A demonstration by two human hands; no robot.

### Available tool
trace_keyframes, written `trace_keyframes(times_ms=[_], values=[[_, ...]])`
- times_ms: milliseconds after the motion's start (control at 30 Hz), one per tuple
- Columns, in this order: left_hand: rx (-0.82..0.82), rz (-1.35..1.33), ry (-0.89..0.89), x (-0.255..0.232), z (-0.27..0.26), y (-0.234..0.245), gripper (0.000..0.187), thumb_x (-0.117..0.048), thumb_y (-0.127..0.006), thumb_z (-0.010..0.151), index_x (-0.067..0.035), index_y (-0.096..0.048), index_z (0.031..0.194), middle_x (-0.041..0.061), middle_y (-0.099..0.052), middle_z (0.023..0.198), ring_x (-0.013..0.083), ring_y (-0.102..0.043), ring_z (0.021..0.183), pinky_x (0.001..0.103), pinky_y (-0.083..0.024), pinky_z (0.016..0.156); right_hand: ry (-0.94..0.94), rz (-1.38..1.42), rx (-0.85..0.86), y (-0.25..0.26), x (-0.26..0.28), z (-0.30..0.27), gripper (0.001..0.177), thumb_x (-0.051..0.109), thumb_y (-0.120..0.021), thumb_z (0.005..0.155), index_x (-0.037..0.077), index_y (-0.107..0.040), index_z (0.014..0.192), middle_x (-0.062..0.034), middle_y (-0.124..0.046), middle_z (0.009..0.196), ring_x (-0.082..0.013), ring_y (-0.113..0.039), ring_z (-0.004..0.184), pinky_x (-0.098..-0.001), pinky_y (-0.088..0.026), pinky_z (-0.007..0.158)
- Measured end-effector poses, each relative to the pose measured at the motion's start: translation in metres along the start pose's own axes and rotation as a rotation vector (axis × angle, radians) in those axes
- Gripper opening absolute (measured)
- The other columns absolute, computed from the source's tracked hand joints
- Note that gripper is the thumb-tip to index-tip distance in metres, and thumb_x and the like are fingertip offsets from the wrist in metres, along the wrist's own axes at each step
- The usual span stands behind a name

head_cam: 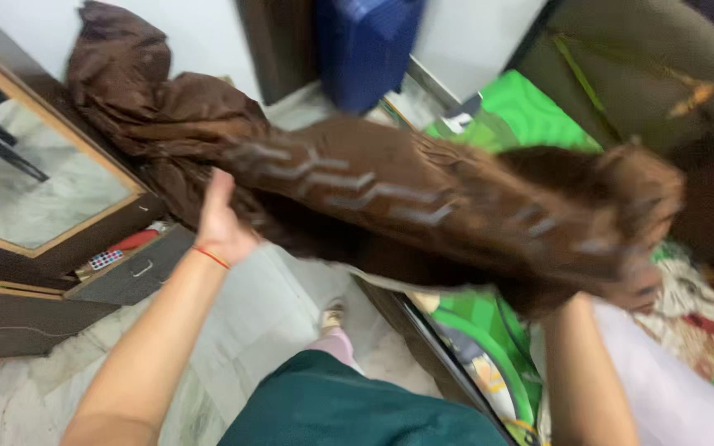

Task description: The person spreads a green Ben 10 bedsheet over a mattress, tucks and smooths the edges, then places two brown patterned pillows at the head of the bed. They remove a pillowcase from one pillow, place the bare pillow on the bed, and put a different patterned pillowcase onto the pillow.

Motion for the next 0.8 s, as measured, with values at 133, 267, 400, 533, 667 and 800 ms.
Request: trace_keyframes(times_ms=[133,267,400,533,667,800], values=[[0.129,0.255,0.173,0.019,0.031,0.059,0.063,-0.006,-0.067,0.086,-0.001,-0.051,0.147,0.016,-0.062,0.137,0.0302,-0.065,0.119,0.052,-0.052,0.102,-0.287,-0.153,0.266,-0.091,-0.096,0.029,0.026,0.024,-0.049,0.108,0.005,-0.060,0.121,-0.0077,-0.069,0.108,-0.0189,-0.066,0.093,-0.0346,-0.057,0.085],[0.051,0.440,0.026,-0.009,0.071,0.128,0.084,0.012,-0.070,0.077,-0.002,-0.037,0.154,0.016,-0.063,0.134,0.0258,-0.067,0.114,0.042,-0.054,0.100,-0.373,-0.198,0.399,-0.181,-0.162,0.071,0.020,0.016,-0.052,0.104,0.006,-0.061,0.120,-0.0057,-0.070,0.109,-0.0187,-0.068,0.095,-0.0357,-0.058,0.084],[0.017,0.384,0.020,-0.076,0.085,0.183,0.082,0.009,-0.066,0.084,-0.005,-0.034,0.158,0.012,-0.062,0.138,0.0222,-0.064,0.118,0.037,-0.051,0.104,-0.388,-0.225,0.410,-0.255,-0.208,0.125,0.020,0.013,-0.054,0.100,0.009,-0.062,0.118,-0.0040,-0.071,0.109,-0.0184,-0.070,0.095,-0.0367,-0.059,0.081],[-0.176,0.272,-0.025,-0.159,0.079,0.219,0.079,0.004,-0.061,0.088,-0.015,-0.032,0.159,0.007,-0.057,0.145,0.0202,-0.056,0.130,0.038,-0.043,0.110,-0.357,-0.322,0.415,-0.348,-0.273,0.172,0.025,0.014,-0.057,0.107,0.008,-0.061,0.130,-0.0062,-0.065,0.111,-0.0203,-0.062,0.096,-0.0392,-0.053,0.084],[-0.153,0.522,-0.320,-0.218,0.097,0.203,0.075,0.002,-0.062,0.093,-0.012,-0.032,0.161,0.008,-0.049,0.155,0.0221,-0.047,0.142,0.038,-0.037,0.117,-0.435,-0.360,0.847,-0.480,-0.350,0.163,0.047,0.040,-0.054,0.109,0.002,-0.064,0.134,-0.0117,-0.069,0.130,-0.0247,-0.062,0.124,-0.0450,-0.043,0.112],[-0.002,1.142,-0.808,-0.254,0.127,0.140,0.083,0.006,-0.062,0.084,-0.007,-0.032,0.161,0.016,-0.040,0.164,0.0329,-0.036,0.153,0.047,-0.029,0.125,-0.905,-0.294,0.866,-0.588,-0.412,0.135,0.063,0.058,-0.045,0.091,0.025,-0.053,0.144,0.0023,-0.056,0.147,-0.0164,-0.051,0.136,-0.0522,-0.041,0.107]])
Point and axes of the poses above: each hand's wrist, its own z-axis towards the middle knuckle, its own y-axis out of the back of the hand, x = y × z, the point moved 5 cm from there along z, towards the middle knuckle
